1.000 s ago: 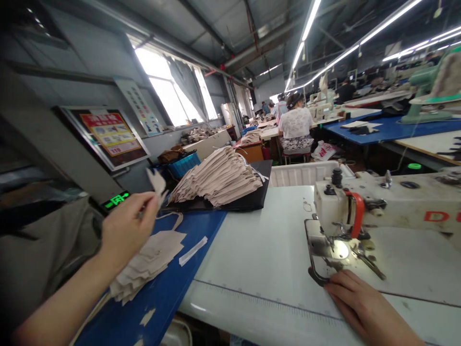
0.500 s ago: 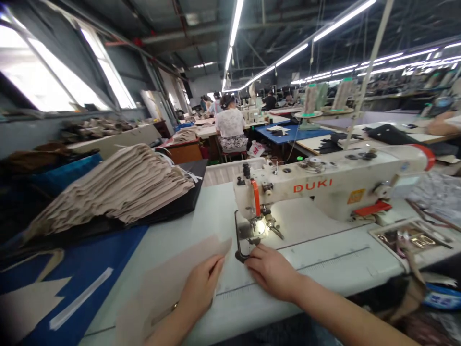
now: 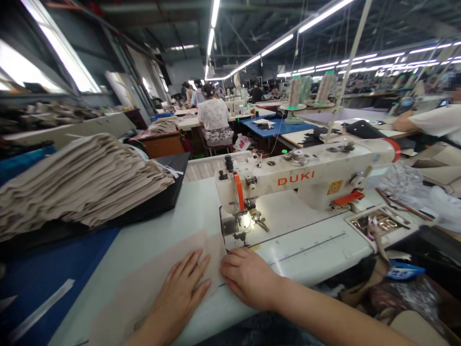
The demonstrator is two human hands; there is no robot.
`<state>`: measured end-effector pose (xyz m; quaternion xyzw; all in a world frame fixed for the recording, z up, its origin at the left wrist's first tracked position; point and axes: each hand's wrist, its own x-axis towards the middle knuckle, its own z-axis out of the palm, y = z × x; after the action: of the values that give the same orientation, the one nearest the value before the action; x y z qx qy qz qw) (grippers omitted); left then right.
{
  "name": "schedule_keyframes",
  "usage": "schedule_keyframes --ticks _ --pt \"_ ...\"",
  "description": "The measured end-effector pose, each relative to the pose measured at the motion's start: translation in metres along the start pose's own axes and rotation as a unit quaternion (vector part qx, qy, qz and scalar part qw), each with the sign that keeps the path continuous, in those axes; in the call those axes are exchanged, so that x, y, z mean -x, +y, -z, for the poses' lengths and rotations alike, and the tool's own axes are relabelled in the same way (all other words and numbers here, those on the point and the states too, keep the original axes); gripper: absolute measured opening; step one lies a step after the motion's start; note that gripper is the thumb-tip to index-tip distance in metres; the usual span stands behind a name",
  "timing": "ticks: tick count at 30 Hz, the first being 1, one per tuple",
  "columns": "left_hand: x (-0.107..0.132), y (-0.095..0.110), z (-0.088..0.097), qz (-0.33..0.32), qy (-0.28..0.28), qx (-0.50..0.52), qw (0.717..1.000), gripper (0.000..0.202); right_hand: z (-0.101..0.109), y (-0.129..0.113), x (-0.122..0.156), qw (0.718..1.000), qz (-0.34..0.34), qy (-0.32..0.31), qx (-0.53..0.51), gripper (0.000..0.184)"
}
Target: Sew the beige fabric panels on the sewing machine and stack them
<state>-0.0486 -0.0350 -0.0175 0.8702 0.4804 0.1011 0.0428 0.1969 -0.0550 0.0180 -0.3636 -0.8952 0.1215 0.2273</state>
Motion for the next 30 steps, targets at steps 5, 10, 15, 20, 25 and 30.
schedule_keyframes --ticks 5,10,15,20,25,30 --pt "-0.019 0.004 0.004 -0.026 -0.026 -0.01 0.999 0.051 -0.005 0.0 0.002 0.998 0.009 -0.037 0.049 0.021" --pt "-0.02 0.017 0.019 -0.037 0.007 -0.004 0.999 0.045 -0.011 0.01 0.016 0.998 0.022 0.02 0.063 0.028" --pt "0.015 -0.029 0.048 0.051 0.116 -0.009 0.992 0.036 -0.015 0.028 0.024 0.993 0.04 0.079 0.074 0.031" --pt "0.077 -0.122 0.099 0.318 0.156 -0.083 0.932 0.038 -0.019 0.038 0.026 0.99 0.044 0.119 0.067 0.029" --pt "0.112 -0.153 0.111 0.389 0.057 -0.084 0.916 0.035 -0.024 0.042 0.028 0.99 0.038 0.117 0.068 0.031" --pt "0.116 -0.149 0.101 0.355 0.086 -0.13 0.922 0.036 -0.025 0.044 0.029 0.988 0.053 0.118 0.083 0.03"
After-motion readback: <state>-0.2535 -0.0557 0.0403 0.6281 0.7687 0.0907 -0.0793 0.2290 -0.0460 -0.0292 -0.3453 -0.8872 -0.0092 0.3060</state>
